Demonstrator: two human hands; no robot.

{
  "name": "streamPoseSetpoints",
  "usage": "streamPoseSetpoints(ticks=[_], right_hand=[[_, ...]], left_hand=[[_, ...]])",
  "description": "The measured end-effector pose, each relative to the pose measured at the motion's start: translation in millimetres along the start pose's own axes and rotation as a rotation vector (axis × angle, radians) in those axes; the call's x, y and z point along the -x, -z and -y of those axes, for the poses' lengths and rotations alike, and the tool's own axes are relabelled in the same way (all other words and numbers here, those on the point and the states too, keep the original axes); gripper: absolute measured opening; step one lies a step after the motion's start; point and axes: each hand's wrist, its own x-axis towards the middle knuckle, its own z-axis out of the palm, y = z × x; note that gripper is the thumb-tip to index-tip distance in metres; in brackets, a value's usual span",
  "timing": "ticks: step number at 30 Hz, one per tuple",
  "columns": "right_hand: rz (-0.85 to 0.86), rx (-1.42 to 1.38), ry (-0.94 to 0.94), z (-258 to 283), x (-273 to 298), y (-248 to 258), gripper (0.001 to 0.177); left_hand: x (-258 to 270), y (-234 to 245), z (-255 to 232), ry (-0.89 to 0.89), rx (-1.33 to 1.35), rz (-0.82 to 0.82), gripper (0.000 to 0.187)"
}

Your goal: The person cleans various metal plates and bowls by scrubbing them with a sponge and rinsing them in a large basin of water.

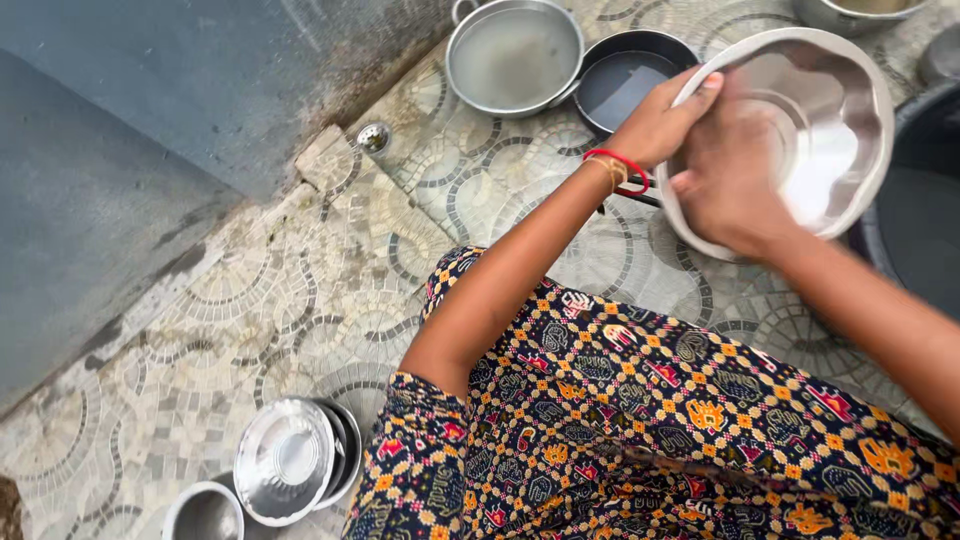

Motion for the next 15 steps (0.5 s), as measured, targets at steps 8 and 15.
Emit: streamPoseSetpoints(ticks=[8, 15], right_hand=[[0.183, 0.053, 0.195, -12, 20, 63, 0.049], [-0.156, -0.099, -0.121, -15, 1, 69, 0.014]], left_hand=[[13, 107, -44, 0.408, -0.126, 0.003, 0.053], [4, 102, -94, 0.746, 0.569, -0.074, 0.07]])
